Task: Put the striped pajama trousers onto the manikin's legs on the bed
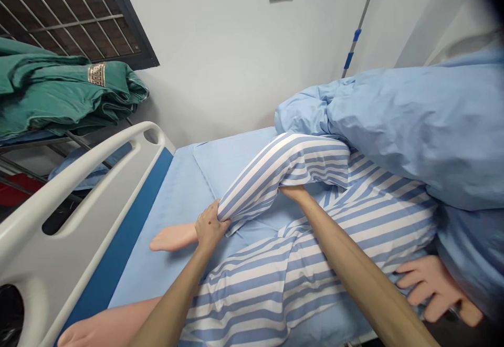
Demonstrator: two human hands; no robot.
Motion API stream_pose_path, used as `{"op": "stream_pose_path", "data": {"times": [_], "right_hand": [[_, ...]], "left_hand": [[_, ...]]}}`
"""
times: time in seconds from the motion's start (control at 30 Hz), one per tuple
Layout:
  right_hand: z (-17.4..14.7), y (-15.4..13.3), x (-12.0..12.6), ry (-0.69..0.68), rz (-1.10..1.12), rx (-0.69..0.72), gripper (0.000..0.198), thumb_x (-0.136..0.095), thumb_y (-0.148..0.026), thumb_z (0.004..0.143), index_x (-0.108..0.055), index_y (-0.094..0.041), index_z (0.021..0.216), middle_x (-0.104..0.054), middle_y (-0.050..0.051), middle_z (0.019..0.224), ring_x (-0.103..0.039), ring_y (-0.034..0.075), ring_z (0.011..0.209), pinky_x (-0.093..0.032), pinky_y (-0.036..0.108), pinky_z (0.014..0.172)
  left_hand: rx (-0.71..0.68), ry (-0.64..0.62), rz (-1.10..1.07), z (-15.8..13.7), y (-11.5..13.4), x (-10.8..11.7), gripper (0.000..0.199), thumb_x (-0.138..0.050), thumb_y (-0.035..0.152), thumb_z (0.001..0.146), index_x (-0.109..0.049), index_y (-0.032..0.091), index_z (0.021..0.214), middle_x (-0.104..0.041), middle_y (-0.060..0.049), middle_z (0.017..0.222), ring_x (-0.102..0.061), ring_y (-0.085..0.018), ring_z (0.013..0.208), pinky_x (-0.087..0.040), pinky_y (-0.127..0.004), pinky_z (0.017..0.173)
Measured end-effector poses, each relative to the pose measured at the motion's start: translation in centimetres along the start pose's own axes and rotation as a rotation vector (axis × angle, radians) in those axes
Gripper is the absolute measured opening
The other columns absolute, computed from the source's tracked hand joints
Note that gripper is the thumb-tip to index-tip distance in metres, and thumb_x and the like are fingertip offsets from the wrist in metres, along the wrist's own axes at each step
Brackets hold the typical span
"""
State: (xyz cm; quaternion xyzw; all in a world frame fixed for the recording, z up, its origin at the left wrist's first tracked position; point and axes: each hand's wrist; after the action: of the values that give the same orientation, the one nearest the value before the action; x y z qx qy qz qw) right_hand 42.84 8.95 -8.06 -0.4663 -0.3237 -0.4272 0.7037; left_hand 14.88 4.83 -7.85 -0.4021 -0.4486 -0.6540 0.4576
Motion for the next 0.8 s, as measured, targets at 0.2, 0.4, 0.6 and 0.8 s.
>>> {"op": "stream_pose_path", "data": {"times": [0.2, 0.4, 0.6, 0.8], "right_hand": [[-0.2, 0.5, -0.5, 0.054, 0.034, 0.022, 0.048, -0.032, -0.032, 0.08, -0.039, -0.02, 0.126, -0.04, 0.002, 0.13, -0.027, 0.023, 0.124, -0.015, 0.044, 0.105], [-0.7, 0.0, -0.5, 0.066, 0.016, 0.05, 0.046, -0.034, -0.036, 0.081, -0.042, -0.02, 0.124, -0.044, 0.005, 0.127, -0.031, 0.025, 0.122, -0.018, 0.045, 0.104], [-1.5, -1.3, -0.6, -0.006, 0.038, -0.055, 0.04, -0.044, -0.037, 0.081, -0.05, -0.018, 0.116, -0.046, 0.009, 0.124, -0.037, 0.027, 0.116, -0.028, 0.042, 0.099], [-2.1, -2.7, -0.2, -0.01, 0.043, -0.09, 0.031, -0.046, -0.031, 0.083, -0.048, -0.016, 0.11, -0.05, 0.008, 0.11, -0.052, 0.017, 0.094, -0.044, 0.038, 0.079]], "left_hand": [[-0.021, -0.027, 0.036, -0.2, -0.4, 0.5, 0.057, -0.052, 0.028, 0.064, -0.04, 0.024, 0.119, -0.058, -0.002, 0.104, -0.052, -0.02, 0.091, -0.037, -0.028, 0.073], [-0.029, -0.049, 0.127, -0.4, -1.9, 1.1, 0.056, -0.052, 0.03, 0.065, -0.039, 0.023, 0.12, -0.059, -0.004, 0.101, -0.053, -0.021, 0.088, -0.036, -0.029, 0.071], [-0.094, -0.076, 0.24, -0.6, -4.8, 1.6, 0.053, -0.05, 0.03, 0.066, -0.04, 0.022, 0.118, -0.059, -0.005, 0.101, -0.053, -0.021, 0.087, -0.035, -0.03, 0.074], [-0.133, -0.135, 0.284, -0.6, -6.2, 1.6, 0.054, -0.051, 0.027, 0.066, -0.038, 0.021, 0.118, -0.058, -0.005, 0.1, -0.051, -0.021, 0.091, -0.034, -0.03, 0.075]]}}
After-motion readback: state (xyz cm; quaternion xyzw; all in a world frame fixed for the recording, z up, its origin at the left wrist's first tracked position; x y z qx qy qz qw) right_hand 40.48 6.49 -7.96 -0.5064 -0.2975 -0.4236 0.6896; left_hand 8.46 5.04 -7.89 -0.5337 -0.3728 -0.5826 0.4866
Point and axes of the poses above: each hand's wrist, its own z-axis towards the middle knuckle, its own x-axis out of the back of the hand, y = z × x
